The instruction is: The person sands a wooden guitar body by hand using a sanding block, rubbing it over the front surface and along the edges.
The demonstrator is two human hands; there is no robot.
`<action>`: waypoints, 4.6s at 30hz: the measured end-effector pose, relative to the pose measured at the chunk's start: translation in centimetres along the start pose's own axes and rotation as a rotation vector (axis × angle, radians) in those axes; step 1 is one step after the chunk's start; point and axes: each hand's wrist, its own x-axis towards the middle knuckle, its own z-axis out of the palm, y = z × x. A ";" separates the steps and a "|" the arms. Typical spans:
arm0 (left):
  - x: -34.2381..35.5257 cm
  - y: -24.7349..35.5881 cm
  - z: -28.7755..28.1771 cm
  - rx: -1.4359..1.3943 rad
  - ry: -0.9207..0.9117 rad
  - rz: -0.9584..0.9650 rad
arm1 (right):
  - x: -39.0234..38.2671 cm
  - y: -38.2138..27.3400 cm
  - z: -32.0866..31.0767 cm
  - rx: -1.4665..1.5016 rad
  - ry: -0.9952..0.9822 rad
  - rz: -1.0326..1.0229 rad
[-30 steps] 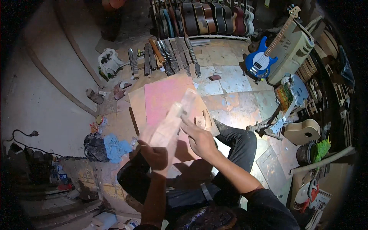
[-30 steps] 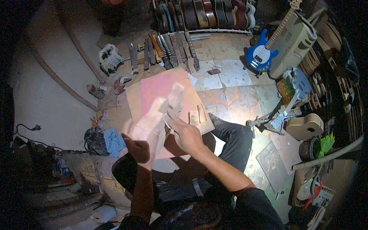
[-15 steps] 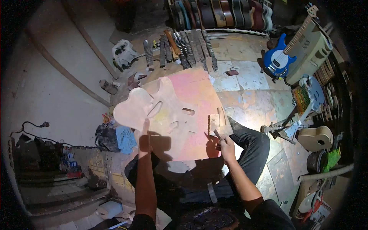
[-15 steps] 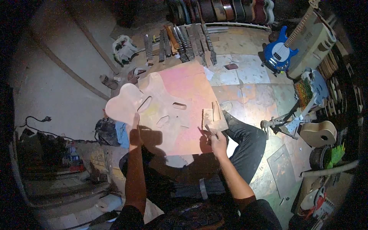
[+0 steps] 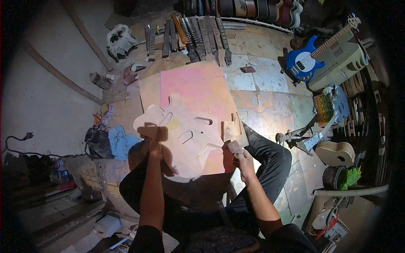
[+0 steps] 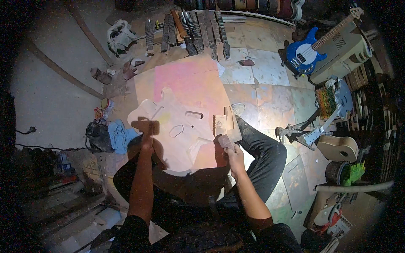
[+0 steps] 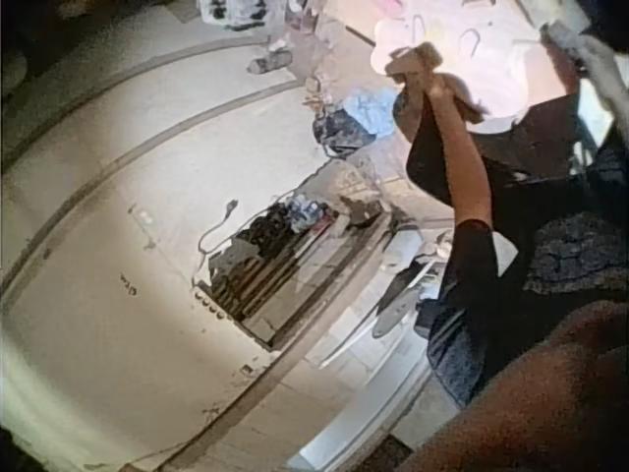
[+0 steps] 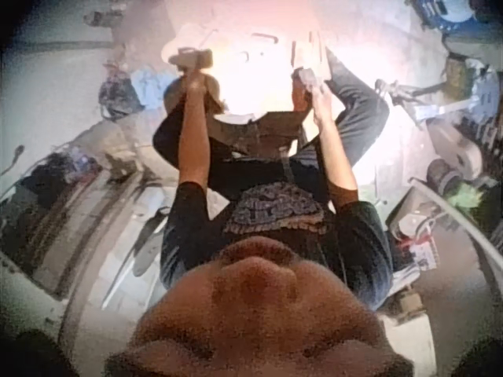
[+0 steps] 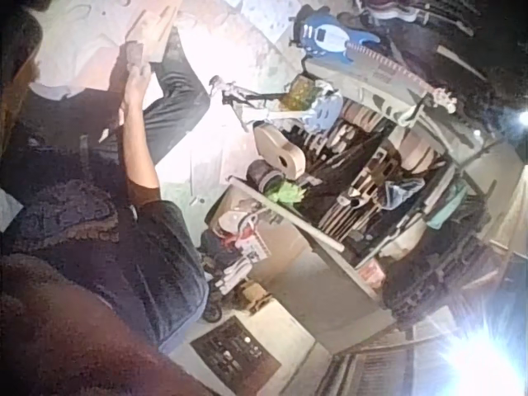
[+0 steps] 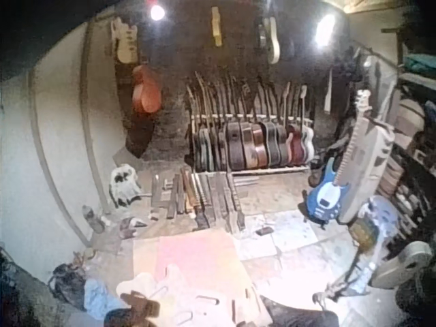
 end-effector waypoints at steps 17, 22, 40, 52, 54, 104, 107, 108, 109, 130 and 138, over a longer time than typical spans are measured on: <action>-16.7 3.5 4.1 0.319 -0.656 0.352 | -0.9 -1.3 8.7 -0.441 -0.698 -0.122; -15.8 3.0 4.0 0.186 -0.568 0.150 | 5.4 -2.2 5.4 -0.802 0.126 -0.546; -15.9 4.1 5.6 -0.266 -0.599 -0.089 | 9.0 0.9 2.4 -0.412 0.134 -0.615; -16.3 2.3 6.5 -0.115 -0.540 0.203 | -3.9 -0.1 8.7 -0.332 -0.485 -0.299; -15.3 0.9 6.6 0.037 -0.497 0.541 | -4.1 -0.8 9.3 -0.229 -0.523 -0.134; 0.5 1.6 0.7 -0.284 0.468 0.446 | -2.5 -2.5 8.2 0.224 -0.377 0.238; 0.7 0.7 0.1 -0.188 0.511 0.510 | -2.0 -1.8 7.7 0.250 -0.356 0.246; -0.7 1.2 1.4 -0.127 0.524 0.481 | -1.6 -1.4 7.1 0.258 -0.334 0.238; -2.2 1.8 2.3 -0.061 0.544 0.459 | -1.3 -1.1 6.7 0.281 -0.317 0.226; -3.5 2.8 1.1 -0.180 0.525 0.390 | 0.9 0.6 7.1 0.149 -0.288 -0.055; 0.4 8.1 -3.9 -0.372 0.053 0.221 | 2.7 0.1 6.9 0.269 -0.299 -0.201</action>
